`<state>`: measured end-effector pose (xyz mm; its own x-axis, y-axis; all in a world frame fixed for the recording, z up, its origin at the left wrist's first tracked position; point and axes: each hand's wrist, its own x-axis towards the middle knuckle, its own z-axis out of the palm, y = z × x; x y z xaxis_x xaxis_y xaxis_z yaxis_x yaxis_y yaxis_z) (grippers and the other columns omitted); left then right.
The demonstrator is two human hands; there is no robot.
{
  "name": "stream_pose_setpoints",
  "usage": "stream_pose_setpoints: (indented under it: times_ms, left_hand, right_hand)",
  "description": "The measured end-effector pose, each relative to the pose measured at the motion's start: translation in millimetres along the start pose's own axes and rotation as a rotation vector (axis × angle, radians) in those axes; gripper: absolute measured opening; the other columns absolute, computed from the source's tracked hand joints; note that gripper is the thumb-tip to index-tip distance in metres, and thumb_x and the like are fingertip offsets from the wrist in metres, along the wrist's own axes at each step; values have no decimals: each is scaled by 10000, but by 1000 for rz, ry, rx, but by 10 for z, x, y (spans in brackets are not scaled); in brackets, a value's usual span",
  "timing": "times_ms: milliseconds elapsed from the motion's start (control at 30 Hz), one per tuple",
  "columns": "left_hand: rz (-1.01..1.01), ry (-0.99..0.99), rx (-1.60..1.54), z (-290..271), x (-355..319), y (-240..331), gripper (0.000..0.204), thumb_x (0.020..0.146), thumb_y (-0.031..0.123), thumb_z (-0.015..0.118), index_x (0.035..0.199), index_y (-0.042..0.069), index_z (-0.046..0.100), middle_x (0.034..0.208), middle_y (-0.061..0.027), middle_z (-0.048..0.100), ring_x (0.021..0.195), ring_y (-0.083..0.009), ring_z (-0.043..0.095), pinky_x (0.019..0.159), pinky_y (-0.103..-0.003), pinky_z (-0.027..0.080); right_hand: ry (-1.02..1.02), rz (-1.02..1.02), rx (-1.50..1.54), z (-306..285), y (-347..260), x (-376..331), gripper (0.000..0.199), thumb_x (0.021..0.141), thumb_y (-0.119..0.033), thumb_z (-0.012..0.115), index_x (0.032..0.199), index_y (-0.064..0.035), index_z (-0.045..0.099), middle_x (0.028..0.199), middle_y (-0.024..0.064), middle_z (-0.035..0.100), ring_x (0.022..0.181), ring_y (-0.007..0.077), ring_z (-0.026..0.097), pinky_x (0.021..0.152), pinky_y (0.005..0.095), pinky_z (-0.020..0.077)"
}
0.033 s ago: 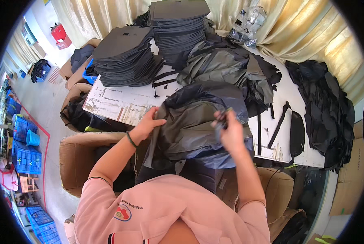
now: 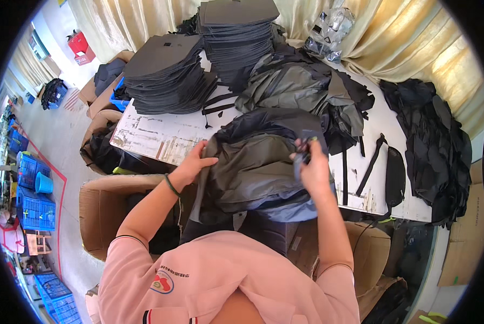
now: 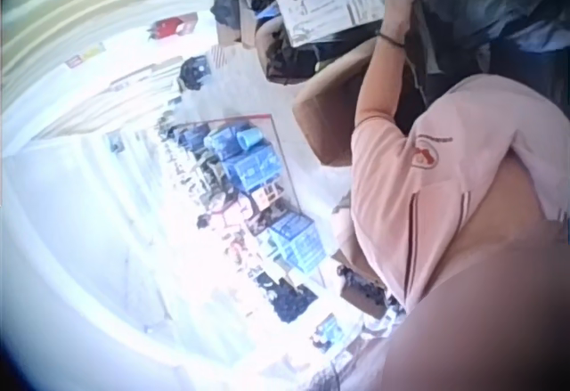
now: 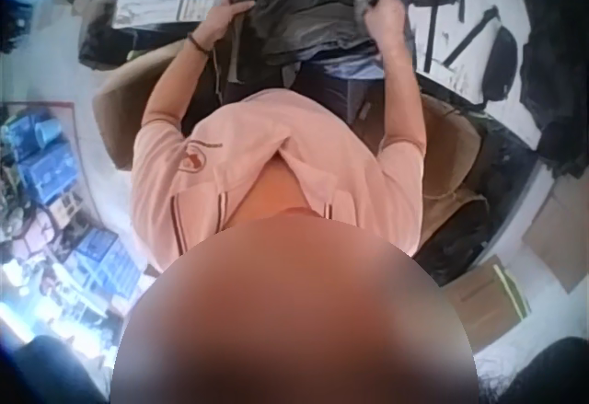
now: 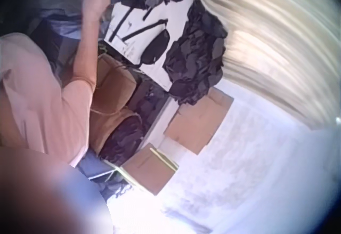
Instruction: The recorder uses scissors to trim and prepare black and olive green fabric panels on a workbench.
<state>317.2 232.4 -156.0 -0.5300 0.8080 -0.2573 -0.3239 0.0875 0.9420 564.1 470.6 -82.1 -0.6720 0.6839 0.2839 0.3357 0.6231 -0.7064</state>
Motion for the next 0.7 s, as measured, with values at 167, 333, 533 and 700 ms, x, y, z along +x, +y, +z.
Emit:
stream_pose_setpoints:
  times_ms: [167, 333, 533, 700]
  left_hand:
    - [-43, -29, -140, -129, -292, 398, 496, 890, 166, 648, 1318, 108, 403, 1148, -58, 588, 1053, -154, 562, 904, -317, 469]
    - [-75, 3, -211, -254, -365, 596, 409, 931, 178, 595, 1305, 65, 475, 1140, -48, 602, 1032, -120, 571, 889, -289, 476]
    - [-60, -34, 3, -645, -422, 597, 258, 907, 108, 614, 1151, 32, 577, 1016, -12, 640, 909, -84, 590, 827, -241, 478]
    - [38, 52, 183, -824, -384, 544, 64, 883, 94, 645, 891, 69, 587, 814, 58, 589, 747, -22, 510, 669, -185, 395]
  right_hand:
    - [-57, 103, -247, -9, 503, 297, 456, 704, -153, 803, 1028, -15, 513, 892, 195, 651, 863, 414, 618, 740, 430, 477]
    - [-119, 132, -187, 230, 767, 92, 416, 699, -157, 801, 972, 1, 530, 889, 204, 652, 857, 414, 620, 743, 431, 478]
    - [-29, 181, -44, -223, 903, 22, 400, 705, -128, 792, 983, 3, 535, 825, 150, 635, 775, 290, 614, 721, 378, 478]
    - [52, 192, -34, -674, 920, 62, 350, 724, -83, 768, 962, 18, 532, 781, 112, 612, 707, 221, 566, 699, 336, 467]
